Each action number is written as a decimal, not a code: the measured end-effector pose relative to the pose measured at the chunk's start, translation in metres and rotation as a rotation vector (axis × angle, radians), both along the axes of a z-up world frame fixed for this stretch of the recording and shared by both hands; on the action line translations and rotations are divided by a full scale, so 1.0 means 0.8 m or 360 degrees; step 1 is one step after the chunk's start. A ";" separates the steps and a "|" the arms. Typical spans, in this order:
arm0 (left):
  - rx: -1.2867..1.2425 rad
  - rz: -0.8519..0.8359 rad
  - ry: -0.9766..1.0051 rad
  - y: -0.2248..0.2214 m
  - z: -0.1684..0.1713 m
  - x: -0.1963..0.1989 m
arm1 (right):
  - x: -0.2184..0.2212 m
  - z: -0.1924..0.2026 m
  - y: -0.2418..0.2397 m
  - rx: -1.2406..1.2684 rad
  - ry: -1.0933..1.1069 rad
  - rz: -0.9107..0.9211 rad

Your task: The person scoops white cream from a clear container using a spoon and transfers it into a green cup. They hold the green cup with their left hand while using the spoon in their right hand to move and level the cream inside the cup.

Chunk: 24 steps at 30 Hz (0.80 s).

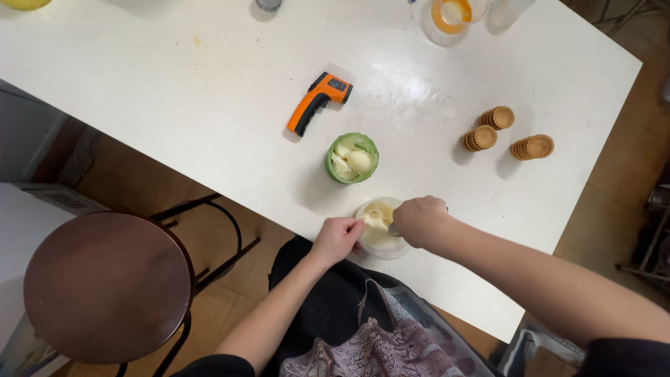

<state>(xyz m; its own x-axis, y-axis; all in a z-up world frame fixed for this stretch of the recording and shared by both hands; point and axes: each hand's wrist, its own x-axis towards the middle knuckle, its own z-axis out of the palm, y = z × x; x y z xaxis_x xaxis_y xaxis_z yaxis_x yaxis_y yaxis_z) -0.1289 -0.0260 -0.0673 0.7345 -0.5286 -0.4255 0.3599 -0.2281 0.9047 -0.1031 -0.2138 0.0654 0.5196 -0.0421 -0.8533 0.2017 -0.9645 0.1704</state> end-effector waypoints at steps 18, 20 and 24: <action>-0.0115 -0.0556 -0.0124 0.012 -0.027 -0.014 | -0.049 -0.021 0.052 0.0056 0.0112 -0.1017; 0.0200 -0.0532 -0.0510 0.012 -0.014 -0.009 | -0.052 -0.021 0.053 0.0109 0.0097 -0.1033; -0.0247 0.0020 -0.0890 0.015 0.007 0.012 | -0.049 -0.033 0.061 0.0185 -0.0001 -0.1071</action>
